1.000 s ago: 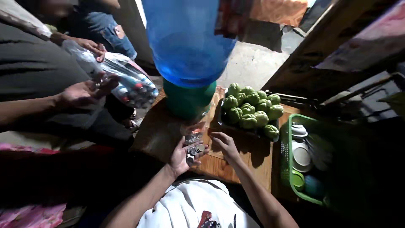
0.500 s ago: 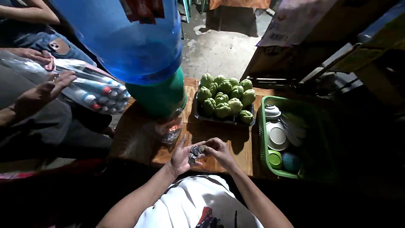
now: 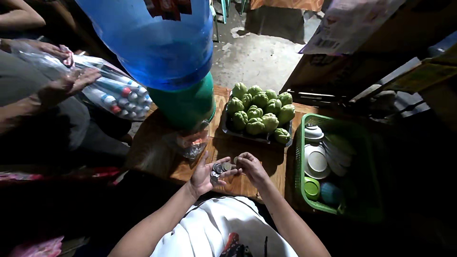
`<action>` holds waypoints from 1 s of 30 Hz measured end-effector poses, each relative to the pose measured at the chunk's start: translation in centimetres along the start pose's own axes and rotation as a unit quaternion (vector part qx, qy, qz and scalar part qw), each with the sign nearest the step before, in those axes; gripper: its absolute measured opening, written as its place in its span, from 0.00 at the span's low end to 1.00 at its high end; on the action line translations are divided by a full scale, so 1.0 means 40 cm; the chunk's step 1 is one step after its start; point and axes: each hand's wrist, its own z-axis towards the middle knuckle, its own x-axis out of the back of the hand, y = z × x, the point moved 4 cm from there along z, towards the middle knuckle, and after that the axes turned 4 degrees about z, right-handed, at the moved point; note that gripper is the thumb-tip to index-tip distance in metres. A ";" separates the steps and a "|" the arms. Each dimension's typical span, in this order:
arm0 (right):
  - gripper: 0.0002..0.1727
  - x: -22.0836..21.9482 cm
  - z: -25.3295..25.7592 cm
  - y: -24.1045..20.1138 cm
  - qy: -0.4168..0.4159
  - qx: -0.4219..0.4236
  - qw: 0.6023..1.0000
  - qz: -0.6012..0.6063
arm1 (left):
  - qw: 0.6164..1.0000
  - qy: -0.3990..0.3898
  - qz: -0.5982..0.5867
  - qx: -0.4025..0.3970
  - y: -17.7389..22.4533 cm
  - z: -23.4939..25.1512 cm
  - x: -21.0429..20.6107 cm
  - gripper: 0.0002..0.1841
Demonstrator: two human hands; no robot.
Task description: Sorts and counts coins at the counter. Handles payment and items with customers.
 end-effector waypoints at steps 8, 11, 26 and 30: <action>0.06 -0.045 0.018 -0.010 -0.083 0.048 0.985 -0.143 | 1.000 0.006 0.008 -0.013 0.010 -0.022 0.033 0.46; 0.17 -0.094 0.012 -0.009 -0.110 0.121 0.923 -0.349 | 0.999 0.007 0.015 -0.029 0.012 -0.034 0.044 0.41; 0.14 -0.686 0.215 -0.093 -0.218 -0.023 0.975 -0.018 | 0.965 0.245 -0.054 -0.074 0.071 -0.176 0.187 0.25; 0.21 -0.821 0.267 -0.067 -0.312 0.017 0.939 -0.144 | 0.960 0.248 -0.103 -0.080 0.090 -0.215 0.221 0.27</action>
